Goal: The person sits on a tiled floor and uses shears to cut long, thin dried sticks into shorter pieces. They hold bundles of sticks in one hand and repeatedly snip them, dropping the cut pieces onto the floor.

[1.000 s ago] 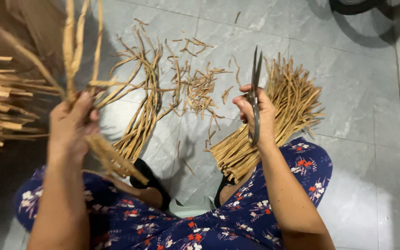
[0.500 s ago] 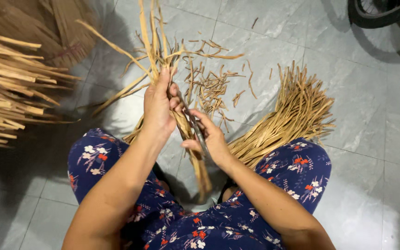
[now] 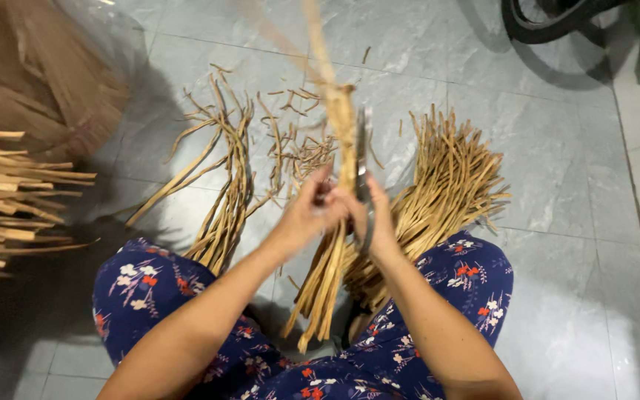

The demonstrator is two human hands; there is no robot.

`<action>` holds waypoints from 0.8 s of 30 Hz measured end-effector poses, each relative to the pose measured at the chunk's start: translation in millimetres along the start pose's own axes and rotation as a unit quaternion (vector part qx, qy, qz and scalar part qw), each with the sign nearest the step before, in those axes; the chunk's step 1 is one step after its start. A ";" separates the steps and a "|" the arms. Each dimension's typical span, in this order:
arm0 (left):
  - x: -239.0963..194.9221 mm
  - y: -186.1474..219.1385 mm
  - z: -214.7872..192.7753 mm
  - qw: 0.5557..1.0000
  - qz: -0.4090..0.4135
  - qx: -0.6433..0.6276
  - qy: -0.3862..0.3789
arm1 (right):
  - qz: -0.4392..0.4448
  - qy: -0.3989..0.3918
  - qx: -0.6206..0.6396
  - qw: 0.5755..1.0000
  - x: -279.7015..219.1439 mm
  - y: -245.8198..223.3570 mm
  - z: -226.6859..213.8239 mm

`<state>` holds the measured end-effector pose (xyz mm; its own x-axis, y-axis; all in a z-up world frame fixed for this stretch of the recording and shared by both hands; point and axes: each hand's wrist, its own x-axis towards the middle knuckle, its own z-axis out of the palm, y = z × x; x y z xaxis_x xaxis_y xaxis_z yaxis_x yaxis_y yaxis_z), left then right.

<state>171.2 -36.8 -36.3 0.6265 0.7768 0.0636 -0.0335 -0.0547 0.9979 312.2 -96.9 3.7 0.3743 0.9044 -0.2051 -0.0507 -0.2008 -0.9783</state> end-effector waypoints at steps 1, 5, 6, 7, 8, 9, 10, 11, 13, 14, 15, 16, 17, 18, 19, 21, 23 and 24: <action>-5.8 -3.7 12.1 0.998 -0.040 -0.004 -0.039 | 0.020 0.038 0.002 0.999 2.2 -1.5 -9.6; -35.8 -11.2 56.7 0.990 -0.106 0.053 -0.080 | -0.088 0.068 0.129 0.985 6.2 0.5 -40.0; -41.2 -11.5 64.4 0.991 -0.092 0.064 -0.071 | -0.088 0.075 0.137 0.984 5.5 2.1 -45.1; -45.3 -11.5 71.2 0.992 -0.079 0.076 -0.061 | -0.088 0.081 0.146 0.982 5.0 2.9 -50.0; -47.5 -11.0 76.4 0.993 -0.067 0.087 -0.051 | -0.091 0.103 0.122 0.983 4.5 2.6 -54.6; -47.3 -10.7 80.4 0.992 -0.078 0.094 -0.041 | -0.093 0.125 0.098 0.983 4.7 1.1 -59.1; -47.1 -10.3 83.2 0.990 -0.091 0.102 -0.030 | -0.094 0.147 0.074 0.982 4.4 -0.8 -62.5; -45.3 -10.1 85.7 0.988 -0.104 0.111 -0.020 | -0.098 0.150 0.081 0.980 4.3 -3.6 -66.9; -39.8 -10.2 89.5 0.982 -0.146 0.111 -0.040 | -0.096 0.159 0.095 0.978 -3.8 -8.4 -79.5; -29.3 -9.8 90.1 0.979 -0.163 0.111 -0.050 | -0.102 0.175 0.119 0.972 -4.0 -13.2 -87.3; -16.1 -8.7 90.5 0.989 -0.076 0.120 -0.034 | -0.107 0.191 0.143 0.965 -4.3 -18.4 -96.7; -5.0 -6.2 94.0 0.992 0.010 0.127 -0.017 | -0.112 0.205 0.166 0.958 -6.9 -22.9 -107.3; 12.5 -3.1 98.6 0.990 0.014 0.143 -0.012 | -0.123 0.226 0.173 0.951 -9.9 -28.0 -121.4; 33.9 0.9 101.9 0.987 0.017 0.158 -0.006 | -0.133 0.245 0.180 0.944 -13.6 -31.7 -135.1; 50.1 6.2 106.5 0.986 0.033 0.161 0.003 | -0.144 0.258 0.209 0.932 -19.2 -33.2 -146.2; 82.2 19.9 121.1 0.987 0.053 0.152 0.015 | -0.174 0.280 0.268 0.905 -26.8 -35.8 -169.5; 102.6 28.3 143.6 0.991 0.043 0.124 0.000 | -0.190 0.324 0.308 0.874 -33.7 -33.3 -188.6; 110.1 28.8 157.0 0.993 0.032 0.109 -0.017 | -0.199 0.345 0.328 0.856 -37.0 -31.6 -198.1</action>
<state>361.4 -51.3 -1.9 0.6540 0.7464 0.1233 0.0931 -0.2412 0.9660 483.3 -198.6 48.0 0.9298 0.3681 -0.0081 -0.2175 0.5313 -0.8188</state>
